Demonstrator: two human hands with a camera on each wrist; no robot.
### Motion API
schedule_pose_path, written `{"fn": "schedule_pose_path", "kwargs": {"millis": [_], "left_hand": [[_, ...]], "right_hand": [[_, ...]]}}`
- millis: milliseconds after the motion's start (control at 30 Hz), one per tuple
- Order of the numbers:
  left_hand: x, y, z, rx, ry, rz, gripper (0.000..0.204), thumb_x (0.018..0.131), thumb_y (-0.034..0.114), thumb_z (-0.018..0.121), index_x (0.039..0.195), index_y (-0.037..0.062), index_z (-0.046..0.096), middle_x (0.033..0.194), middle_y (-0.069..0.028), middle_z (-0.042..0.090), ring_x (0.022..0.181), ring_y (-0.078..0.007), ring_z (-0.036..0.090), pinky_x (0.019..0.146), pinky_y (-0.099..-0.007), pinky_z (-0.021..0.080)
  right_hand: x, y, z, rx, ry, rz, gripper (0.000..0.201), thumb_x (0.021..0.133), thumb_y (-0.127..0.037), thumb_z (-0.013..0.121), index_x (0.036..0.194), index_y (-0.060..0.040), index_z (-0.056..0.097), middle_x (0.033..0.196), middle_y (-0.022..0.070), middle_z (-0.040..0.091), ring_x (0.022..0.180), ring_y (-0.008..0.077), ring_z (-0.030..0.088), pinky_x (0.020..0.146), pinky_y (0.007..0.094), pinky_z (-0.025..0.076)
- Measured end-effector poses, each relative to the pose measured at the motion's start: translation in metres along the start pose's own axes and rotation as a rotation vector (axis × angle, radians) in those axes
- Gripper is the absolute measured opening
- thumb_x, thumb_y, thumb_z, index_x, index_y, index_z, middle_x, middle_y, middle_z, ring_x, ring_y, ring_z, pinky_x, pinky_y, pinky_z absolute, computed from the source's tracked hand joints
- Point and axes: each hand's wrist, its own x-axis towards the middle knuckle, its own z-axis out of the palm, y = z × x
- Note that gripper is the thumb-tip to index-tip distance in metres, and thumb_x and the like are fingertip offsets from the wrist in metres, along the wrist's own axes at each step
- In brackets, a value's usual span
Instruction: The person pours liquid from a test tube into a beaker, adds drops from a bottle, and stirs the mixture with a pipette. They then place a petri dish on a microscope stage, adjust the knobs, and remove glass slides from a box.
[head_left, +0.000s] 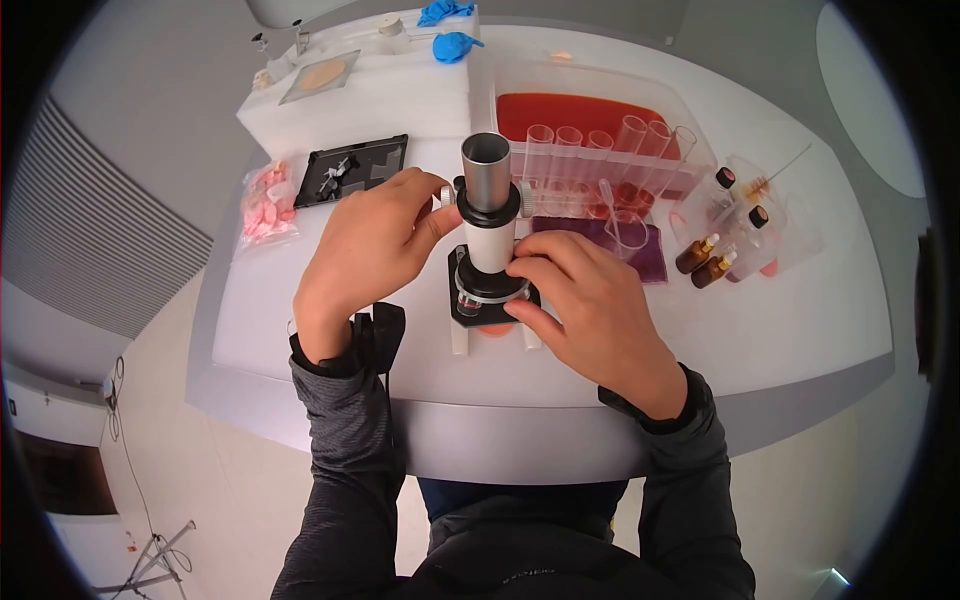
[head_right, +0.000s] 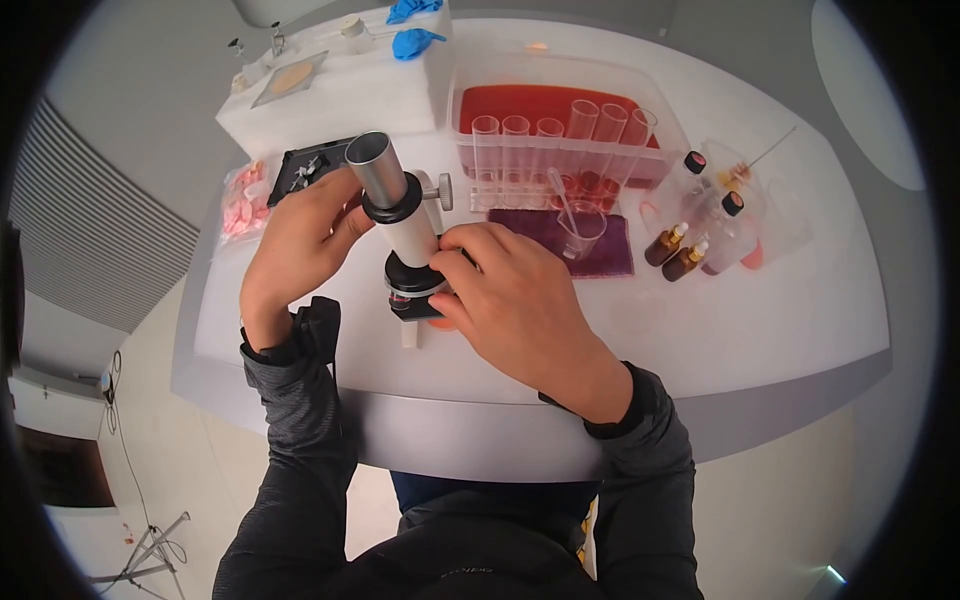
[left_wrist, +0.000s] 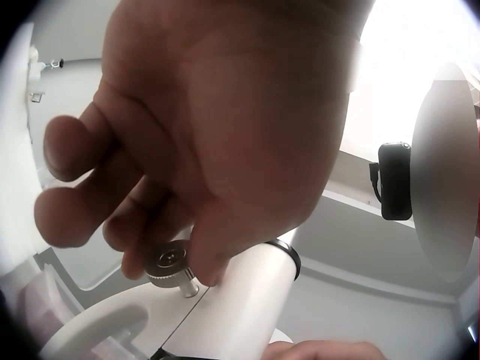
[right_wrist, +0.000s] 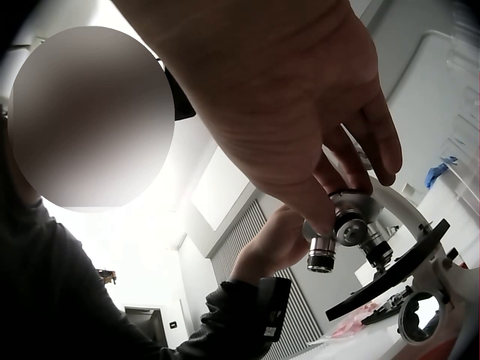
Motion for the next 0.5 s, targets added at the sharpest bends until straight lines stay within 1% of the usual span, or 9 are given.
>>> {"fn": "schedule_pose_path", "kwargs": {"millis": [67,167,267,500], "left_hand": [[0.0,0.006,-0.006,-0.037,-0.016,-0.052,0.028,0.088,0.026,0.07,0.099,0.0011,0.064,0.086,-0.0115,0.064,0.067,-0.0289,0.063,0.06,-0.037,0.048],[0.001,0.011,-0.013,-0.071,-0.038,-0.071,0.023,0.086,0.014,0.07,0.102,0.0012,0.058,0.082,-0.0082,0.056,0.066,-0.0187,0.055,0.059,-0.0308,0.045],[0.003,0.009,-0.007,-0.071,0.045,-0.009,0.026,0.085,0.022,0.072,0.097,0.0014,0.062,0.085,-0.01,0.06,0.064,-0.0235,0.062,0.058,-0.0344,0.046],[0.005,-0.001,0.001,-0.157,-0.012,-0.067,0.019,0.091,0.02,0.064,0.096,0.0016,0.062,0.085,-0.0121,0.062,0.072,-0.0308,0.062,0.063,-0.0384,0.047]], "right_hand": [[0.0,0.0,0.0,0.004,0.003,0.0,0.035,0.068,-0.012,0.08,0.097,-0.0038,0.063,0.103,0.0068,0.059,0.09,0.025,0.061,0.076,0.0353,0.052],[0.0,0.0,0.0,0.008,0.006,-0.001,0.036,0.068,-0.012,0.081,0.098,-0.0038,0.063,0.103,0.0071,0.059,0.09,0.0252,0.061,0.075,0.0354,0.052],[0.0,0.001,0.001,0.009,0.012,-0.012,0.037,0.068,-0.012,0.081,0.098,-0.0037,0.062,0.103,0.0074,0.059,0.089,0.0254,0.061,0.075,0.0356,0.052],[-0.001,0.001,0.003,0.018,0.015,-0.013,0.038,0.068,-0.012,0.081,0.099,-0.0038,0.061,0.103,0.0077,0.057,0.086,0.0257,0.061,0.073,0.0351,0.052]]}}
